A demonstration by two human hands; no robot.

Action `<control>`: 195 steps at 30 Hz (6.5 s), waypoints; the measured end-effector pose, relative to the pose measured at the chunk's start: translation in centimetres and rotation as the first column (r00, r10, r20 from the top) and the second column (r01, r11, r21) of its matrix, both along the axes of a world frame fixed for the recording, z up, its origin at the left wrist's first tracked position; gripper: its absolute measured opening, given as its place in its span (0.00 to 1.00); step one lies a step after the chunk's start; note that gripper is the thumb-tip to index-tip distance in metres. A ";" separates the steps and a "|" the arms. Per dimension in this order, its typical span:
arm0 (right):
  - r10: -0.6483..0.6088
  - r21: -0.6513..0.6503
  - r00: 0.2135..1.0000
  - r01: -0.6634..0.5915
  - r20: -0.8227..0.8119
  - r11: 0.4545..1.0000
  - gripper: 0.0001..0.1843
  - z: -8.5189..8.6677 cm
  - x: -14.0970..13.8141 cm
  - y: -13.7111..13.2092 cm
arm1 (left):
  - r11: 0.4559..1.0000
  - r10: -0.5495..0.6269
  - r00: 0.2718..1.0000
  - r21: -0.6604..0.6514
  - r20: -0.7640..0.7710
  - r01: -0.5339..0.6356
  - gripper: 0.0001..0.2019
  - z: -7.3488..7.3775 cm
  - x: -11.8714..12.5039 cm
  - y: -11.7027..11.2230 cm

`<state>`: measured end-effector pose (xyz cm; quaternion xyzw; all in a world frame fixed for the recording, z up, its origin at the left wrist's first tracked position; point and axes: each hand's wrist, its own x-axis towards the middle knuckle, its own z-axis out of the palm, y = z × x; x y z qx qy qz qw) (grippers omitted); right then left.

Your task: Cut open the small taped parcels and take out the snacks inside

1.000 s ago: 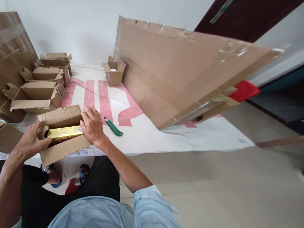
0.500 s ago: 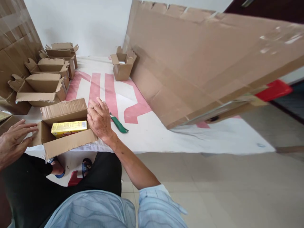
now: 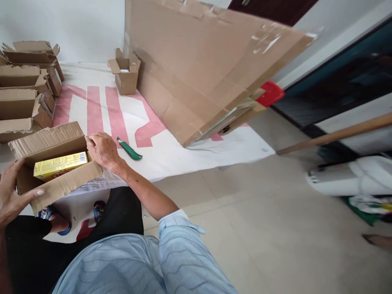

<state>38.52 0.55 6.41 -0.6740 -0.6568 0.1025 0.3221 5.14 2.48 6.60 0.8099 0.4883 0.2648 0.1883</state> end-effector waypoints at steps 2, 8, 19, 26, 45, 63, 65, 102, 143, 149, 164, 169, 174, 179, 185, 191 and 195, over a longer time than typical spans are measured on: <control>-0.004 -0.035 1.000 0.003 -0.016 0.999 0.14 0.2 -0.2 -0.1 | 1.000 -0.004 1.000 0.001 0.003 0.004 0.71 0.0 0.0 0.1; -0.012 -0.075 1.000 0.011 -0.018 0.997 0.13 0.8 -0.2 -0.3 | 1.000 0.014 1.000 0.023 0.014 -0.015 0.64 0.0 0.2 0.1; 0.044 0.266 0.995 -0.068 0.094 0.962 0.17 3.7 -0.9 -1.6 | 0.999 0.023 1.000 -0.031 0.009 -0.023 0.61 0.3 0.4 -1.4; 0.435 -0.052 0.896 -0.432 0.093 0.900 0.11 4.4 -3.1 -1.9 | 0.995 0.037 0.999 -0.087 -0.010 -0.038 0.60 0.1 -0.1 -2.3; 0.525 -0.338 0.848 -0.473 0.077 0.814 0.20 4.6 -2.9 0.7 | 0.998 -0.055 0.998 0.019 -0.008 0.055 0.54 -0.8 -1.1 -2.9; 0.279 0.114 0.352 -0.423 -0.893 0.899 0.36 1.1 -2.8 1.9 | 0.990 0.140 0.927 -0.057 0.348 -0.128 0.54 2.8 0.9 0.3; 0.284 0.123 0.331 -0.431 -0.900 0.894 0.37 1.0 -3.1 2.3 | 0.988 0.150 0.863 -0.109 0.482 -0.110 0.58 3.9 1.0 1.0; 0.369 0.247 0.422 -0.318 -0.828 0.916 0.47 1.7 -6.1 5.4 | 0.954 0.287 0.757 -0.247 0.588 -0.170 0.43 4.9 4.0 3.5; 0.346 0.204 0.509 -0.315 -0.788 0.927 0.42 0.6 -5.8 5.8 | 0.967 0.230 0.810 -0.218 0.540 -0.129 0.41 4.0 3.5 4.1; 0.478 0.354 0.462 -0.331 -0.747 0.874 0.44 2.4 -6.1 4.3 | 0.987 0.147 0.787 -0.142 0.600 -0.076 0.41 4.1 3.7 3.2; 0.611 0.501 0.440 -0.349 -0.659 0.792 0.46 4.4 -5.0 6.8 | 0.996 -0.090 0.772 0.067 0.629 0.062 0.31 5.5 3.4 6.7; 0.571 0.416 0.467 -0.398 -0.675 0.818 0.43 4.0 -4.7 9.6 | 0.996 -0.062 0.772 -0.009 0.632 0.088 0.38 4.9 3.2 9.6; 0.562 0.398 0.513 -0.400 -0.649 0.825 0.44 3.4 -5.0 10.1 | 0.988 0.003 0.748 -0.119 0.664 0.102 0.38 4.6 3.4 10.1; 0.558 0.419 0.655 -0.377 -0.510 0.826 0.45 4.2 -3.9 7.1 | 0.992 -0.006 0.619 -0.072 0.785 0.100 0.32 6.6 2.7 9.0; 0.271 0.224 0.962 -0.256 -0.039 0.940 0.36 4.9 0.1 4.3 | 0.915 -0.291 0.396 0.374 0.871 -0.151 0.28 13.6 -0.8 8.0; 0.297 -0.327 0.951 -0.253 0.089 0.911 0.26 3.0 0.6 1.9 | 0.878 -0.233 0.569 0.423 0.788 -0.226 0.14 15.5 -3.3 4.7; 0.291 -0.258 0.956 -0.287 -0.023 0.922 0.26 1.9 1.7 0.6 | 0.874 -0.248 0.561 0.432 0.790 -0.222 0.19 14.1 -2.8 4.2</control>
